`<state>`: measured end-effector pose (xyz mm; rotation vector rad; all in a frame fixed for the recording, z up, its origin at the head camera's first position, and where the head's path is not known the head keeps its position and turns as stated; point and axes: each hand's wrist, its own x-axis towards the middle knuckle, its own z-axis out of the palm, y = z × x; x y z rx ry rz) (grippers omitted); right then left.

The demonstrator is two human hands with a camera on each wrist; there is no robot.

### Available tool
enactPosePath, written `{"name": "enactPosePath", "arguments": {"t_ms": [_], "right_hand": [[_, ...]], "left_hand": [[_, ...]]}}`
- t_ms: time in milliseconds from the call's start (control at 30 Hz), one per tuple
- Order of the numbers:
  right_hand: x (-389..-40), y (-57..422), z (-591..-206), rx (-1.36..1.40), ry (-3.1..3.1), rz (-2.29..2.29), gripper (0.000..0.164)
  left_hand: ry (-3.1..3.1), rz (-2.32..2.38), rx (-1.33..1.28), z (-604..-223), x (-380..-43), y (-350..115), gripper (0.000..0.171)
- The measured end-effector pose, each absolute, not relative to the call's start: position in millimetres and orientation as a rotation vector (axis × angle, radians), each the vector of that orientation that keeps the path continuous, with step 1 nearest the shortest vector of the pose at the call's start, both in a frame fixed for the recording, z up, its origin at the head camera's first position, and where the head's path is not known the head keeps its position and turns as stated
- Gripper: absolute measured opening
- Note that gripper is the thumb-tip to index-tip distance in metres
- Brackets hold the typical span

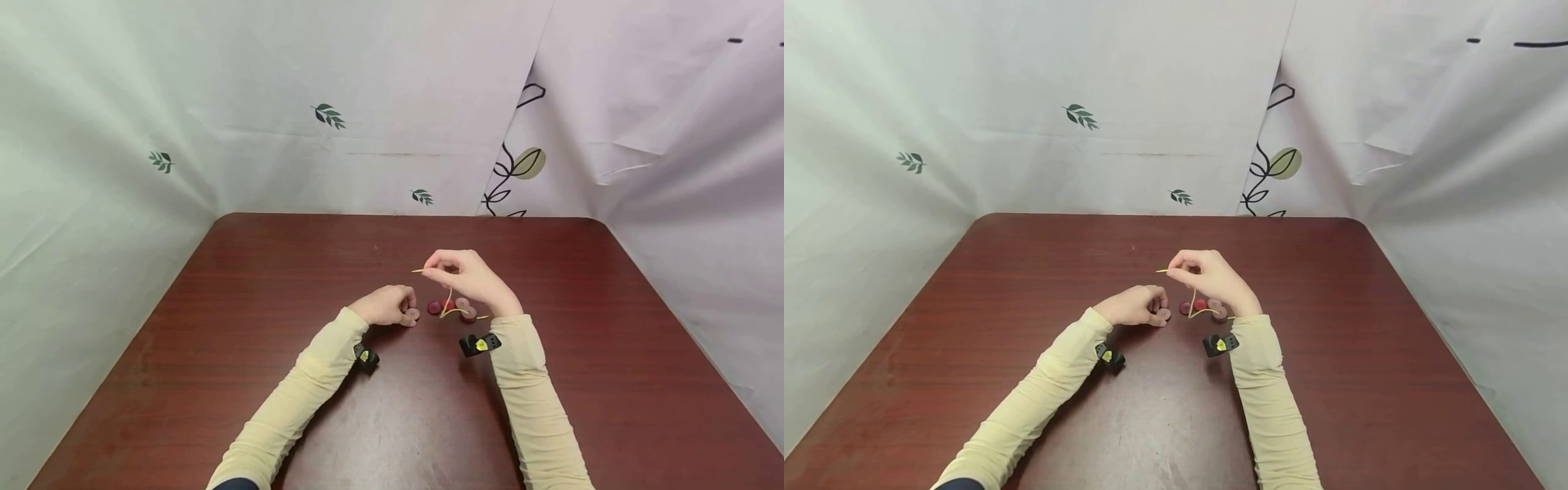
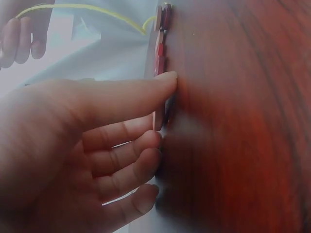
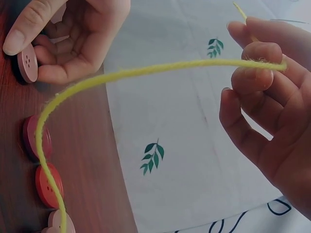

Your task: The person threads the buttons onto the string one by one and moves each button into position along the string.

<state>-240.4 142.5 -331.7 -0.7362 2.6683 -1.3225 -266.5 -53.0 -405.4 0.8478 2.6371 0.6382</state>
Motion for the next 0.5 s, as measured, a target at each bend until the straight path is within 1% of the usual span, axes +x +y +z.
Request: {"name": "enactPosePath", "arguments": {"t_ms": [167,233,500], "right_hand": [[-224,138,-313,-0.745,2.664,-1.306,0.007],[-225,138,-314,-0.745,2.66,-1.304,0.007],[-246,145,-340,-0.743,2.659,-1.301,0.009]], "left_hand": [[2.626,0.644,0.861,-405,-268,-53,0.027],[2.632,0.65,0.882,-405,-269,-53,0.026],[2.649,0.658,0.941,-404,-269,-53,0.018]]}}
